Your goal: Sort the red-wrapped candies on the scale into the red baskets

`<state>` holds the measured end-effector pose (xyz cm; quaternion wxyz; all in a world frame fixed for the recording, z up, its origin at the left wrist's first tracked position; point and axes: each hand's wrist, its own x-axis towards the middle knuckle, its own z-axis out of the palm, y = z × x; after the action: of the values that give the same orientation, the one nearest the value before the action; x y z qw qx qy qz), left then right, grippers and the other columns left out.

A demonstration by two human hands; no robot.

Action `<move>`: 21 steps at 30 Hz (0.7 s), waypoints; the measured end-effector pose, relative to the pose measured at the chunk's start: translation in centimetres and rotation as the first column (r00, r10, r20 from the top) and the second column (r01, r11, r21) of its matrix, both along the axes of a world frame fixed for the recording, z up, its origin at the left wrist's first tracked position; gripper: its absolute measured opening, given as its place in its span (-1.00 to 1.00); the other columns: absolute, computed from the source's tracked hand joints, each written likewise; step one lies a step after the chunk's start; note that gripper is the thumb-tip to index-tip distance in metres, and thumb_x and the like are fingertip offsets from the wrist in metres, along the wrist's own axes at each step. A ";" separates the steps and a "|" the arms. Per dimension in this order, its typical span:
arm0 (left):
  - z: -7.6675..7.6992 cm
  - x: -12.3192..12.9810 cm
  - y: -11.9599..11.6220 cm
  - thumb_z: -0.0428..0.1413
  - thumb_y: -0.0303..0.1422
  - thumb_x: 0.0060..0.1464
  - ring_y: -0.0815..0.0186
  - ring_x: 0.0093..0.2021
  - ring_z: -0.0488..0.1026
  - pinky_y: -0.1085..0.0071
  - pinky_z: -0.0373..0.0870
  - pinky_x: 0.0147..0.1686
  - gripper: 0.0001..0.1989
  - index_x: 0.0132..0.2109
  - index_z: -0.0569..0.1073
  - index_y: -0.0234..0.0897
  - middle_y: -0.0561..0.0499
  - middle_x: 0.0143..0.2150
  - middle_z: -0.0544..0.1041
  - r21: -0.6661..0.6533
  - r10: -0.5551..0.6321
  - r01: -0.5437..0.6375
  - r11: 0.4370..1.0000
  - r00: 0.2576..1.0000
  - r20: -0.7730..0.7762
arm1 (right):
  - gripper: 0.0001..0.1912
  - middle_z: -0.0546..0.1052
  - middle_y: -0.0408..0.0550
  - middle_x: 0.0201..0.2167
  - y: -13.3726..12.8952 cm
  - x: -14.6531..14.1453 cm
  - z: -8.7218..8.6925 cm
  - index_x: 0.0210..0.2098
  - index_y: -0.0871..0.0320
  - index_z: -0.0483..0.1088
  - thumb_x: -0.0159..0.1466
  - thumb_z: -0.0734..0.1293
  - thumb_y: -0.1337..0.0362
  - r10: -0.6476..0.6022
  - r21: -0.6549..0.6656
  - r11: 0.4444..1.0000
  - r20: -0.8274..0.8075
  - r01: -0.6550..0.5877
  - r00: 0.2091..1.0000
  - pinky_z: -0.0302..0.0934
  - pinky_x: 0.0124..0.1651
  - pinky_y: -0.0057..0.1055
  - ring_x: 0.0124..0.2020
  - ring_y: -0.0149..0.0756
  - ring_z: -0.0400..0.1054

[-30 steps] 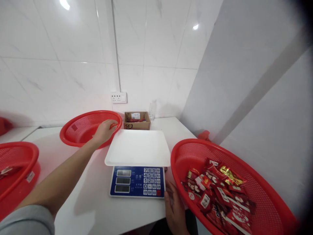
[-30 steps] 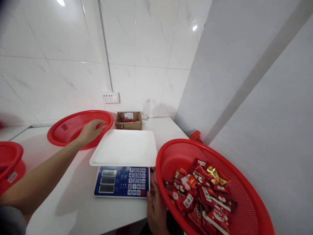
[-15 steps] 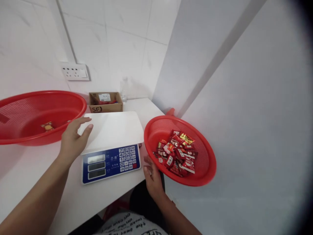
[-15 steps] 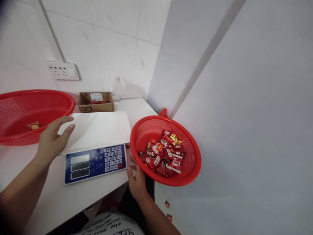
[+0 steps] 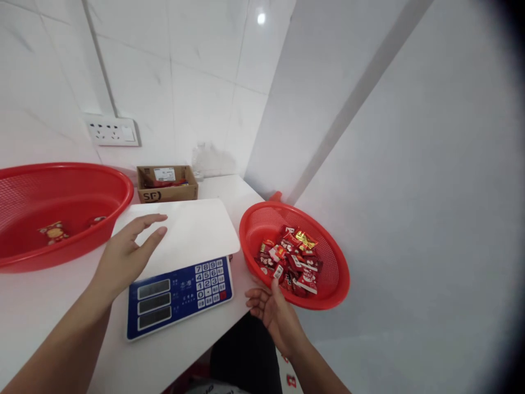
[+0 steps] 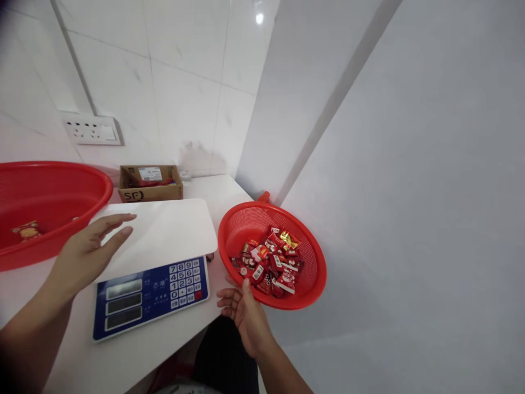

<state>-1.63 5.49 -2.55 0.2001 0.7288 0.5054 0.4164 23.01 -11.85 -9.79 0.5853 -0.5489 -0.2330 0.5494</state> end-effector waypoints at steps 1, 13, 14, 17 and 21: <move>0.0 -0.1 -0.1 -0.02 -0.04 0.04 0.19 -0.01 0.39 0.36 0.39 -0.20 -0.61 -0.06 0.43 -0.07 0.06 -0.01 0.48 -0.006 -0.009 0.009 1.000 1.000 -0.006 | -0.41 0.54 0.03 -0.30 0.0 0.0 0.7 -0.06 0.15 0.37 0.16 0.17 -0.17 0.107 -0.014 0.994 0.026 -0.107 0.994 0.30 -0.28 -0.35 -0.33 -0.29 0.44; 0.6 -2.0 0.0 -0.03 0.06 -0.04 0.16 -0.09 0.46 0.22 0.38 -0.09 -0.59 -0.10 0.43 0.05 0.10 -0.09 0.52 -0.014 0.068 -0.067 0.998 0.996 0.057 | -0.09 0.26 0.15 0.17 2.7 13.7 7.2 0.04 0.05 0.36 -0.37 0.54 0.36 0.514 -0.497 0.858 0.833 -0.129 0.206 0.19 -0.01 -0.09 0.08 0.12 0.23; 0.6 -2.1 0.0 -0.03 0.07 -0.04 0.16 -0.09 0.46 0.23 0.39 -0.11 -0.59 -0.10 0.43 0.06 0.10 -0.09 0.52 -0.007 0.064 -0.063 0.998 0.997 0.050 | -0.01 0.17 0.17 0.23 3.1 14.5 5.9 0.09 0.03 0.31 -0.39 0.54 0.39 0.571 -0.567 0.821 0.814 -0.060 0.107 0.18 -0.01 -0.07 0.10 0.17 0.21; 0.4 -2.0 0.1 -0.04 0.08 -0.04 0.17 -0.11 0.47 0.27 0.42 -0.18 -0.58 -0.10 0.43 0.07 0.12 -0.09 0.52 0.005 0.035 -0.035 0.999 0.999 0.026 | 0.18 -0.04 0.18 0.31 4.2 14.8 2.5 0.20 -0.05 0.12 -0.42 0.52 0.48 0.690 -0.692 0.722 0.721 -0.008 -0.065 0.23 -0.09 -0.16 0.07 0.18 0.25; 0.0 -1.8 0.0 -0.05 0.06 -0.01 0.22 -0.18 0.49 0.35 0.45 -0.29 -0.61 -0.10 0.43 0.08 0.17 -0.11 0.54 0.064 0.020 -0.018 0.998 1.000 -0.024 | -0.04 -0.01 0.16 0.30 6.7 13.9 0.7 0.22 -0.02 0.09 -0.16 0.42 0.48 0.524 -0.536 0.839 0.843 -0.099 -0.125 0.22 -0.11 -0.26 -0.05 0.00 0.36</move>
<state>-3.42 5.44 -2.50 0.1666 0.7351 0.5012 0.4251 36.92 -5.15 -9.10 -0.0033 -0.7750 -0.6161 0.1403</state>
